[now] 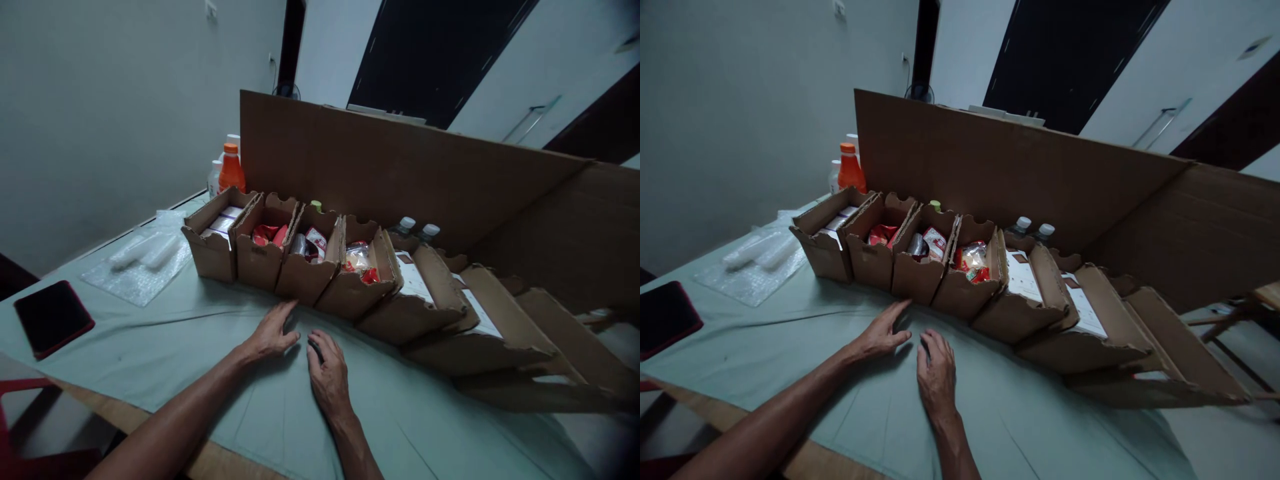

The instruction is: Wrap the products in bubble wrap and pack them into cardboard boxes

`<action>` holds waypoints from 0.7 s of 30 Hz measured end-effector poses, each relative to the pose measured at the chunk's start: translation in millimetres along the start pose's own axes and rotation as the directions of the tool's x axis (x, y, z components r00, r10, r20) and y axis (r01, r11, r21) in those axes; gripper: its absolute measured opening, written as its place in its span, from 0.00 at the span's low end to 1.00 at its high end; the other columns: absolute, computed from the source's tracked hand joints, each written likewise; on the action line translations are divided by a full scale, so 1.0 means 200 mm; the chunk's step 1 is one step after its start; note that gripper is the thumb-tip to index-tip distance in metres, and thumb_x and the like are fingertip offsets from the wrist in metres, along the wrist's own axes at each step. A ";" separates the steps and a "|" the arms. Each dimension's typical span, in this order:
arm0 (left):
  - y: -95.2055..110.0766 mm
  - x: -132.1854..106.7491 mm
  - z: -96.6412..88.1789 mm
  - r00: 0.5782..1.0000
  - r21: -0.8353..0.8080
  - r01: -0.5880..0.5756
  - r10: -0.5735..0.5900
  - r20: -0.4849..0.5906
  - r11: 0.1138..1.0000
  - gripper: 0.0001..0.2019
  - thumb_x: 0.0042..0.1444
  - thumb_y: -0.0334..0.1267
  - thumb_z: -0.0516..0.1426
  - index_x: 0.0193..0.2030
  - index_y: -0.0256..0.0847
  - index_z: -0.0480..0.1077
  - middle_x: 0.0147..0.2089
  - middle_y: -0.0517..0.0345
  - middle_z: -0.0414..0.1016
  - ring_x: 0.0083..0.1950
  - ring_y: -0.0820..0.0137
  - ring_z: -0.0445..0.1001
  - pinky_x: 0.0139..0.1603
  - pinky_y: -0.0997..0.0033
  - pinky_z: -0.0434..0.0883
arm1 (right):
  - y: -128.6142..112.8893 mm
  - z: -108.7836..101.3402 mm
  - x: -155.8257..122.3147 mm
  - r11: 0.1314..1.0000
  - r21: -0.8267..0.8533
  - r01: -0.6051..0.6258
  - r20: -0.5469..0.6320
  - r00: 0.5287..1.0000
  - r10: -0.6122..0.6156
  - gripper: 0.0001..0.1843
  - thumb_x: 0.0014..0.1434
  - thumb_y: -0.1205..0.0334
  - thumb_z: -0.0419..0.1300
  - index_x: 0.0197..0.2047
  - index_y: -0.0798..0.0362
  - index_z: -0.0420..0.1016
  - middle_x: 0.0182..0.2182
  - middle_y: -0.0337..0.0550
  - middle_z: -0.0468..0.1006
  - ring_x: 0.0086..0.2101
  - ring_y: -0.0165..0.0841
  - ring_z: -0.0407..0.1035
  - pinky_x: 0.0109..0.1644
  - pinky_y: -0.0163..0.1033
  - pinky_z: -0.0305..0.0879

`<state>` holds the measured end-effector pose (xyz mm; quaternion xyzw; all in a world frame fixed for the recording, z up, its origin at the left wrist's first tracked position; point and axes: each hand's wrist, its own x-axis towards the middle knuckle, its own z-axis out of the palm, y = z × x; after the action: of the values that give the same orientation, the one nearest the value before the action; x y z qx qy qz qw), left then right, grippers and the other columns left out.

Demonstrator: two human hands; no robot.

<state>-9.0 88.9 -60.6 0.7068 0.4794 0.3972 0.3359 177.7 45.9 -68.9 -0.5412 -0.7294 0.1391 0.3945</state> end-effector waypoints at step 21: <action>-0.07 -1.01 -0.04 0.869 0.511 -0.461 0.486 0.094 0.725 0.12 0.68 0.43 0.55 0.53 0.43 0.71 0.56 0.52 0.79 0.61 0.64 0.72 0.68 0.63 0.62 | -0.86 0.06 0.92 0.981 -0.194 0.013 0.193 0.981 0.025 0.15 0.59 0.66 0.55 0.46 0.50 0.80 0.31 0.42 0.82 0.34 0.35 0.75 0.41 0.34 0.63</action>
<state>-66.7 -97.1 -118.1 0.8597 0.3793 0.3419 0.0092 32.0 148.6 109.6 -0.5631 -0.7729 0.1207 0.2664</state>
